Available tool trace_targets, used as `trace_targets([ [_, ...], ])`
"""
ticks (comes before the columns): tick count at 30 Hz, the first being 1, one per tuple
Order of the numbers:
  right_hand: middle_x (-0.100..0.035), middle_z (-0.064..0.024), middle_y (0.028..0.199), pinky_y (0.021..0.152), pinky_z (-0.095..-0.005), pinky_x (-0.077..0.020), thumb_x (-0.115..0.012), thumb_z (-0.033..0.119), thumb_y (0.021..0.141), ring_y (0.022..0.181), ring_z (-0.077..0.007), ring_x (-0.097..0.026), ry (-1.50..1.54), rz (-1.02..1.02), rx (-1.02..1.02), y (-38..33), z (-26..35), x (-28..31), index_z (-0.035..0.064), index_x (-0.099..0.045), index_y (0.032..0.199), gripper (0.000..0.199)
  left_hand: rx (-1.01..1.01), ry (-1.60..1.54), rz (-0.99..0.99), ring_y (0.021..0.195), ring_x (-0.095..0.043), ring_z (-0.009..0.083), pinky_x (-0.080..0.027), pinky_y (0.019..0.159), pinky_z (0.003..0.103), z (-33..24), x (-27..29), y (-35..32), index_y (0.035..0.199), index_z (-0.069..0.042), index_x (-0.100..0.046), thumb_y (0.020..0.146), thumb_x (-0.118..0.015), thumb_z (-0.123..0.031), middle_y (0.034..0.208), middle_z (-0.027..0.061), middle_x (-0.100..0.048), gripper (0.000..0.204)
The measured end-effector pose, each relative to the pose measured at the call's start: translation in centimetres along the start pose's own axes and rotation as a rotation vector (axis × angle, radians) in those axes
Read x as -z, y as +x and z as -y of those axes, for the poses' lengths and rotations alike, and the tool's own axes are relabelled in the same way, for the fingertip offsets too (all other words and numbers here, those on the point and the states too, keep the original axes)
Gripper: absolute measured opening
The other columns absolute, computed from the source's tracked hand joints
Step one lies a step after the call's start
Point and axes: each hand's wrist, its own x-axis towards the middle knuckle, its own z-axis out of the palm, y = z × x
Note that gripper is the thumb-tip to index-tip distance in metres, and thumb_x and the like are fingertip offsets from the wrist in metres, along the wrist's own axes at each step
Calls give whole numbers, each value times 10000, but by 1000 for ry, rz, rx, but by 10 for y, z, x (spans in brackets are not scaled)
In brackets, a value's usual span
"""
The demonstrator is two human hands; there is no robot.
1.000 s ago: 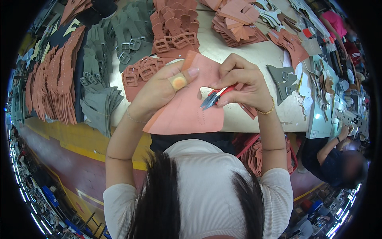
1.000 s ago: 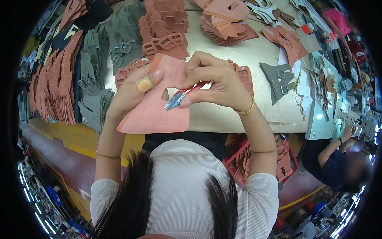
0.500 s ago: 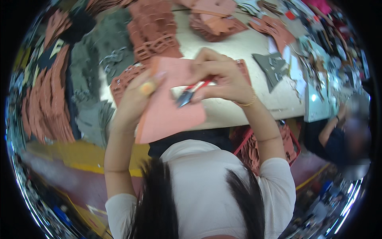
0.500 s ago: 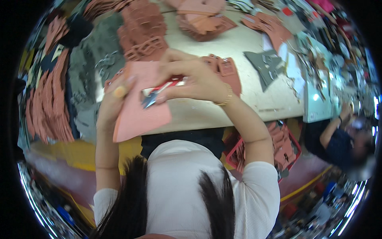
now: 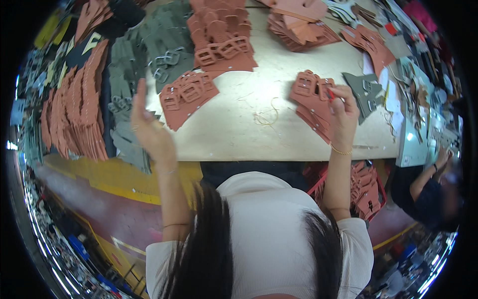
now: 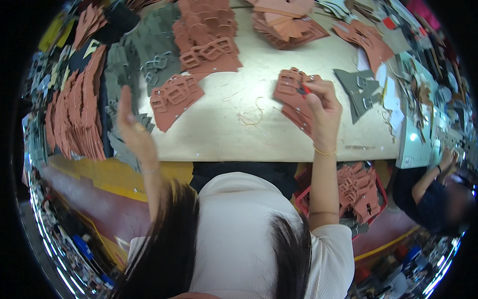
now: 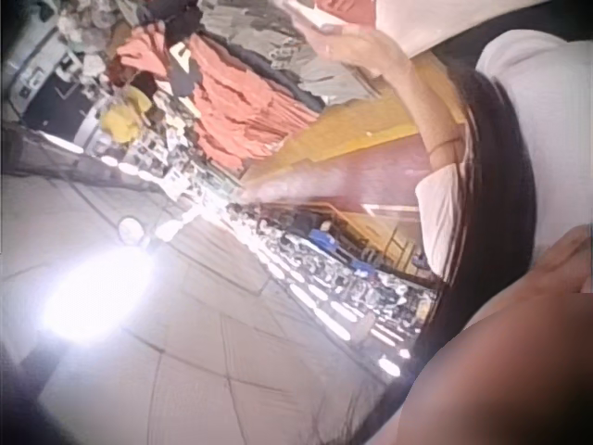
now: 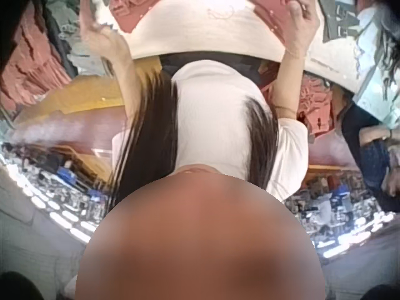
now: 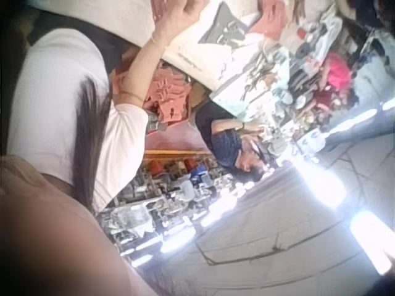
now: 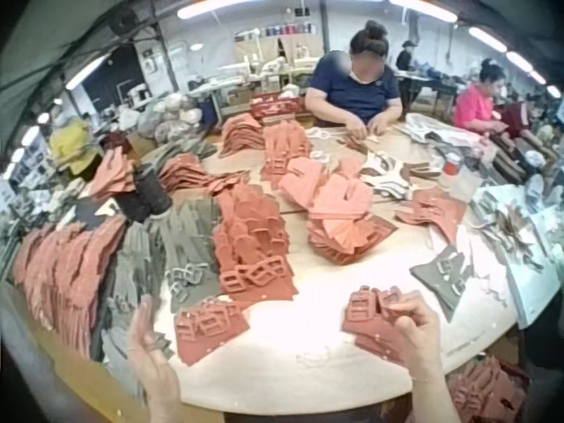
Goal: The person uses a red utility knife to trim the edges of stacked reddish-brown leather pieces with buckle cutouts. They repeatedly pick up a stack, trim along the edges, and place the trimmed pieces back on the table. The person also briefly places trimmed pieces into a red basket.
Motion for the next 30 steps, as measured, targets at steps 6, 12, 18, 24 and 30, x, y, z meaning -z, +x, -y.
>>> trace_targets([
  [6, -551, -33, 1014, 913, -263, -405, -666, 184, 894, 956, -127, -540, -34, -55, -72, -9, -4, 7, 7, -631, 1053, 241, 68, 800, 500, 1408, -91, 474, -133, 1095, 627, 29, -65, -87, 1482, -138, -294, 905, -553, -420, 1554, 188, -157, 693],
  [12, -537, 9, 880, 733, -241, -442, -732, 228, 840, 790, -95, -511, -211, -280, -112, 4, 6, 27, 2, -607, 1058, 338, 110, 757, 627, 1403, -51, 480, -88, 1076, 670, 45, -69, -104, 1469, -128, -319, 863, -588, -512, 1537, 223, -144, 766],
  [18, -544, -16, 780, 653, -262, -426, -735, 305, 836, 694, -110, -474, -723, -349, -344, -3, -2, 44, 30, -581, 935, 330, -33, 532, 474, 1342, -166, 443, -161, 1070, 600, 9, -65, -96, 1396, -80, -398, 805, -720, -311, 1449, 257, -207, 712],
  [24, -578, -144, 945, 780, -347, -467, -626, 273, 912, 828, -272, -575, -858, -247, -84, -1, -35, 48, 28, -621, 1047, 279, -130, 158, 566, 1354, -186, 407, -190, 1110, 494, -28, -109, -82, 1373, -46, -420, 812, -720, -255, 1451, 255, -198, 669],
  [30, -556, -196, 1252, 983, -329, -413, -522, 333, 957, 1151, -309, -552, -701, -155, -363, 16, -65, 70, 58, -534, 1305, 445, 0, -407, 745, 1339, -291, 406, -274, 1102, 447, -60, -215, -58, 1394, 30, -349, 851, -676, -313, 1448, 266, -235, 720],
])
